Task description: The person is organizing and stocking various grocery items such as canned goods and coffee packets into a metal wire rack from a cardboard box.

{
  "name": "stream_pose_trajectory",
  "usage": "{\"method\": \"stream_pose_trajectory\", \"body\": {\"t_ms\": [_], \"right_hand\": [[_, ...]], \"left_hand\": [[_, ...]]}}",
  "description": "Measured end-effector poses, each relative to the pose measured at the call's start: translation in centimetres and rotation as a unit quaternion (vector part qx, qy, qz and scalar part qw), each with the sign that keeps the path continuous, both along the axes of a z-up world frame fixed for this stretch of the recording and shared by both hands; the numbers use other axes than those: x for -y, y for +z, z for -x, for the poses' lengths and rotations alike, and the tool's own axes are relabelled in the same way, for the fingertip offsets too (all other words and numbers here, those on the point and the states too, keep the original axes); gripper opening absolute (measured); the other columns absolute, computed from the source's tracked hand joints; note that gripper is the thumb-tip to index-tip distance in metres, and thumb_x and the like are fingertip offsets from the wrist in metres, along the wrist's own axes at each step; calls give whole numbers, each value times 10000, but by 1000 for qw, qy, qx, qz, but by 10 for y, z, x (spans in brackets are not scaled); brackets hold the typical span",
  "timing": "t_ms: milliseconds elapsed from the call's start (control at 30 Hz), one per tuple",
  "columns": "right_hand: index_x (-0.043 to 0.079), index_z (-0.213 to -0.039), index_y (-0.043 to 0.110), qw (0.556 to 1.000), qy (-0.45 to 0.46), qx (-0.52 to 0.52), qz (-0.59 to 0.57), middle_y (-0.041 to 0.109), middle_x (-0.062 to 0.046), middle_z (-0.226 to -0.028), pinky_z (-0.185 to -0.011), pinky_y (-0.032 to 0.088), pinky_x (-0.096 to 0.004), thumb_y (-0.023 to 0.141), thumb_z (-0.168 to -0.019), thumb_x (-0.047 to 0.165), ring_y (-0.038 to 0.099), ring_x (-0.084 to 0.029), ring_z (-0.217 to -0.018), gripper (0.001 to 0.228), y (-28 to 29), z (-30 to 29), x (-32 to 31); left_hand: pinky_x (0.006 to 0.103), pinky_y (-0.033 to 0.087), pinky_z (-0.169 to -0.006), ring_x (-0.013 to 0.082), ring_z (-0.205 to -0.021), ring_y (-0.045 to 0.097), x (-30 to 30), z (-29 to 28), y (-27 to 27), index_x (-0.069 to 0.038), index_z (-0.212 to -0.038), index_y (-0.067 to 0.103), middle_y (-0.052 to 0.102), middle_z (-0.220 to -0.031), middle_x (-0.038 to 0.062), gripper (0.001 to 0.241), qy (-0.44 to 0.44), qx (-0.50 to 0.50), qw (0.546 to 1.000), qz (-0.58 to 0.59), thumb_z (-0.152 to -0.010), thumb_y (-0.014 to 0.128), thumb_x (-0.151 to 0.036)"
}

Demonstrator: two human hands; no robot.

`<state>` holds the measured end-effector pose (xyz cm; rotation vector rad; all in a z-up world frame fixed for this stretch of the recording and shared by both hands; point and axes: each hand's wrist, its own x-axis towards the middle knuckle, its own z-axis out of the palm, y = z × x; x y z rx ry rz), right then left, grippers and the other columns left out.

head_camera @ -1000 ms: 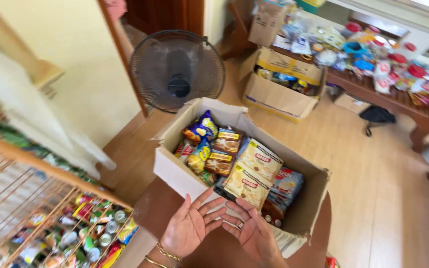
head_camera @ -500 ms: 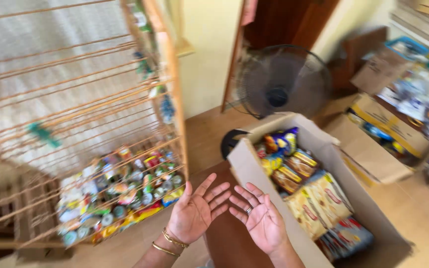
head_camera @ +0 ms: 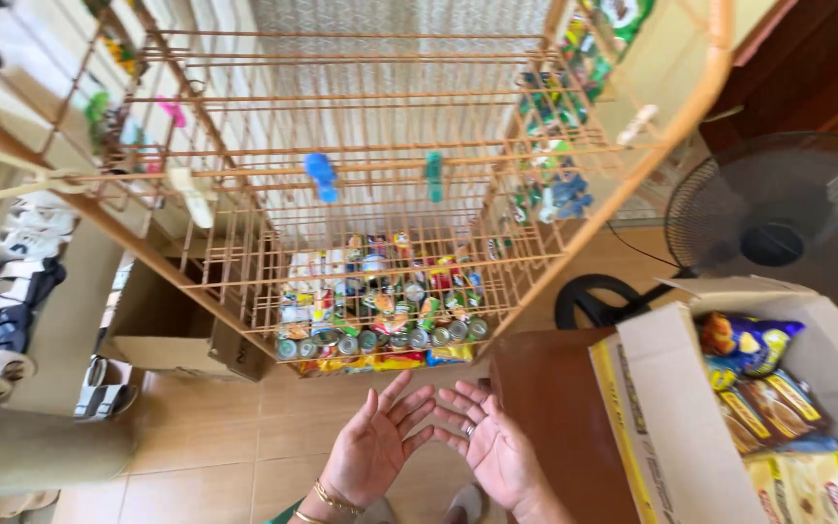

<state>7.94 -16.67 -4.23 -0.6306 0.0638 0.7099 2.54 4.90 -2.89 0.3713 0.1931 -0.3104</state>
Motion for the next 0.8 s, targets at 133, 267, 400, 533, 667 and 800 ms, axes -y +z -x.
{"method": "stream_pose_trajectory", "body": {"t_ms": [133,267,400,533,667,800], "right_hand": [[41,-1402,493,999,9,-42,23,575,-181,-1419,-1083,450,-498,514,-986,443,557,-319,-1307,580,-29,20,-31],[34,-1392,501,996,33,-59,56,585,-171,-1410,-1091,449,-482,534,-982,405,559,-304,-1309,554,-57,17,-49],[23,-1379,516,995,67,-42,60,611,-196,-1367,-1058,475,-503,532,-980,396,592,-320,-1271,547,-124,2,-61],[60,-1357,553,987,101,-52,113,666,-176,-1309,-1000,507,-511,548,-964,286,638,-325,-1202,454,-210,-14,-75],[58,-1339,575,984,120,-59,118,677,-160,-1283,-972,523,-492,545,-977,240,659,-325,-1179,406,-275,-18,-91],[36,-1333,582,983,110,-25,144,685,-178,-1279,-976,530,-458,536,-1016,230,654,-304,-1140,374,-331,-50,-114]], "left_hand": [[463,393,-1126,253,-1380,482,-28,21,-27,-167,-1561,363,516,-1520,111,650,16,-25,999,-20,-1011,398,-513],[446,413,-1104,230,-1365,504,-42,28,-67,-175,-1556,377,545,-1499,94,625,26,-56,997,-55,-1009,409,-476],[446,434,-1091,223,-1327,514,-59,23,-134,-185,-1557,384,553,-1481,64,601,36,-76,993,-77,-1013,434,-436],[429,464,-1056,239,-1285,585,-83,2,-191,-168,-1524,451,590,-1446,66,554,0,-109,980,-163,-1014,485,-382],[424,501,-1037,262,-1243,653,-107,-27,-262,-137,-1456,542,647,-1400,89,495,-25,-114,960,-256,-1008,524,-347],[395,491,-1033,206,-1218,640,-142,-63,-341,-167,-1449,559,667,-1377,33,483,-41,-128,935,-327,-995,531,-329]]}}
